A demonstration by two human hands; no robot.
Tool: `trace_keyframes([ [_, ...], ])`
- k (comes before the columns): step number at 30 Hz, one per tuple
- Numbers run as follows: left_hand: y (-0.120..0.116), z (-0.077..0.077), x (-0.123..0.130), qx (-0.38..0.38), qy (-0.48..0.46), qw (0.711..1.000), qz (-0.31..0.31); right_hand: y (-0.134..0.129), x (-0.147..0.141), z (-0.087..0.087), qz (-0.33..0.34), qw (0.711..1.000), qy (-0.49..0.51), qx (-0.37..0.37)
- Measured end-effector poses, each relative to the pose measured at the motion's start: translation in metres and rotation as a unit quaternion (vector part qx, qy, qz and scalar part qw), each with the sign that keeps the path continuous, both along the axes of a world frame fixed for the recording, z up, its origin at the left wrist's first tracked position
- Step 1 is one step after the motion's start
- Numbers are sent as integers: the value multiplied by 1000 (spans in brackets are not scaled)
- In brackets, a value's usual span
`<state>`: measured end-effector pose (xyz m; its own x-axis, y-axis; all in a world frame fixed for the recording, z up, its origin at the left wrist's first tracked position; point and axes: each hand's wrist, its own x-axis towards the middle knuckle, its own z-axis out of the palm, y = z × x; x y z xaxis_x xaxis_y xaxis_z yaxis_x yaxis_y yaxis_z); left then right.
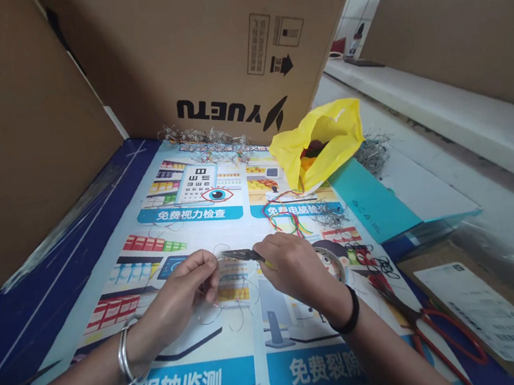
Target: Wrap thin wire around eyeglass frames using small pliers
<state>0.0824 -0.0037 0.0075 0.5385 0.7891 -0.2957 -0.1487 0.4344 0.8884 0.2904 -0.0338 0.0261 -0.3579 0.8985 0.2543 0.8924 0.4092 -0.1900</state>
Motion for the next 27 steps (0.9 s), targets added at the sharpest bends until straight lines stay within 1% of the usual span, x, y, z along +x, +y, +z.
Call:
trace_keyframes([
  [6,0,1,0,-2,3,1000,-20,0,-1,-2,3,1000,0,6],
  [12,1,3,-1,-8,-17,999,-41,0,-1,-2,8,1000,2,-4],
  [15,1,3,-1,-19,-32,998,-41,0,-1,-2,14,1000,11,-13],
  [19,2,2,-1,-34,-28,998,-40,-1,-1,-4,23,999,21,-19],
  [27,3,3,-3,-31,-10,998,-46,2,1,-13,46,999,27,3],
])
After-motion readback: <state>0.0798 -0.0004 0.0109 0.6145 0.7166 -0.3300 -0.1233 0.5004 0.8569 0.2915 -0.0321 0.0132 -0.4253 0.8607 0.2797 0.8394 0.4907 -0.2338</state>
